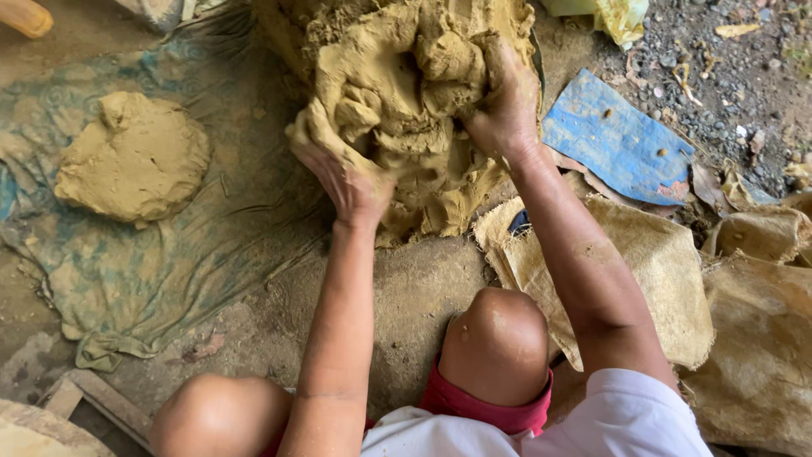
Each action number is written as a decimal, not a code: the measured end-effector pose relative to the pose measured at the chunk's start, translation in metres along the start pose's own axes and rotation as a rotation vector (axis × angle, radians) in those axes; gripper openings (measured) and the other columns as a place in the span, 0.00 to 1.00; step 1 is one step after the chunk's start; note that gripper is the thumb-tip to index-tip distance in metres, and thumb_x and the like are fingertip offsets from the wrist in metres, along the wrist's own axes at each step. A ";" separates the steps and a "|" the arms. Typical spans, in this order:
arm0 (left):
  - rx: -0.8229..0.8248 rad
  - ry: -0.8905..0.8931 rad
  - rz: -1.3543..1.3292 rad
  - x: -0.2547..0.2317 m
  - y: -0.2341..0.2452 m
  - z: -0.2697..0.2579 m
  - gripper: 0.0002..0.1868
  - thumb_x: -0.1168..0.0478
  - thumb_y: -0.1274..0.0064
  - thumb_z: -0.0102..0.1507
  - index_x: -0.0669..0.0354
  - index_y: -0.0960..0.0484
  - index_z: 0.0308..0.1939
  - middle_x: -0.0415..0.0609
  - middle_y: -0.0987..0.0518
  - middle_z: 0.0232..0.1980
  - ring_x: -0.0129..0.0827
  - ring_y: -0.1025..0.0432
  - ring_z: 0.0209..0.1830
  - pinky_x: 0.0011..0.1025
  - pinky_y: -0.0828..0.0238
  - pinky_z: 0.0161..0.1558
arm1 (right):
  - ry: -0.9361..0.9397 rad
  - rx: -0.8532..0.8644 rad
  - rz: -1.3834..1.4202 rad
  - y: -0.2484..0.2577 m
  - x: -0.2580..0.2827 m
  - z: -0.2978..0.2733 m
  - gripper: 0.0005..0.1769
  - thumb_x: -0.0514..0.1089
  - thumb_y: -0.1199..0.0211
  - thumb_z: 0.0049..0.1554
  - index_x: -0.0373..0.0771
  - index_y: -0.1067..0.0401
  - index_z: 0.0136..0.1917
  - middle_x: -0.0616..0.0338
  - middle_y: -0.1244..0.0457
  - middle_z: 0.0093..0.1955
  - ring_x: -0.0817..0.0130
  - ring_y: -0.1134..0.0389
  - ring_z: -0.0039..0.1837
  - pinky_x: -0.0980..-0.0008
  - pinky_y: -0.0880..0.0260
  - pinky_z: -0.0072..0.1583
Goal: The person kneads a large mound of wet clay by hand, repeatedly folding, pressing, and pulling sections of the mass on the floor.
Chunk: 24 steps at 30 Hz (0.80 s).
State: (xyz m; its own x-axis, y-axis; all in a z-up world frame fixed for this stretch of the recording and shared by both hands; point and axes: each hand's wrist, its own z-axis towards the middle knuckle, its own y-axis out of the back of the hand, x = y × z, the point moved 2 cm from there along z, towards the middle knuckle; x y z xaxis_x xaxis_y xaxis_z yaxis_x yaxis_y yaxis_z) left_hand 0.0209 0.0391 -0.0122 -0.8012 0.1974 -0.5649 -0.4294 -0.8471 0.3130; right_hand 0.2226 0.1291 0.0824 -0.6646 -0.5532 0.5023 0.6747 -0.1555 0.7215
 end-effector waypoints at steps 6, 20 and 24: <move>0.010 0.026 0.011 0.054 -0.022 0.021 0.28 0.63 0.41 0.69 0.57 0.37 0.69 0.54 0.28 0.66 0.42 0.28 0.66 0.42 0.24 0.67 | 0.134 0.262 -0.021 0.029 0.027 -0.059 0.80 0.62 0.17 0.42 0.30 0.73 0.82 0.26 0.68 0.82 0.28 0.65 0.83 0.32 0.62 0.78; 0.507 0.096 -0.262 0.029 0.046 0.031 0.61 0.40 0.39 0.56 0.65 0.54 0.81 0.68 0.44 0.77 0.51 0.47 0.82 0.52 0.48 0.83 | 0.112 -0.210 -0.442 -0.032 0.001 -0.021 0.24 0.44 0.33 0.60 0.35 0.45 0.58 0.49 0.43 0.44 0.63 0.41 0.43 0.65 0.38 0.36; 0.409 0.047 -0.237 -0.008 0.053 0.025 0.70 0.16 0.49 0.54 0.56 0.60 0.82 0.62 0.44 0.76 0.46 0.45 0.76 0.51 0.41 0.74 | -0.147 0.012 -0.494 -0.034 -0.027 0.022 0.23 0.38 0.36 0.56 0.36 0.42 0.62 0.55 0.39 0.38 0.65 0.40 0.38 0.63 0.42 0.37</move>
State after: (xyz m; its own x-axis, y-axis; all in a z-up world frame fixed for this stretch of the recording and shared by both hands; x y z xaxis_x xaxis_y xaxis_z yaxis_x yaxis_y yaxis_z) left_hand -0.0058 0.0044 0.0281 -0.6461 0.3313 -0.6876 -0.7342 -0.5162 0.4411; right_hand 0.2105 0.1677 0.0543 -0.9417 -0.2955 0.1610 0.2656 -0.3593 0.8946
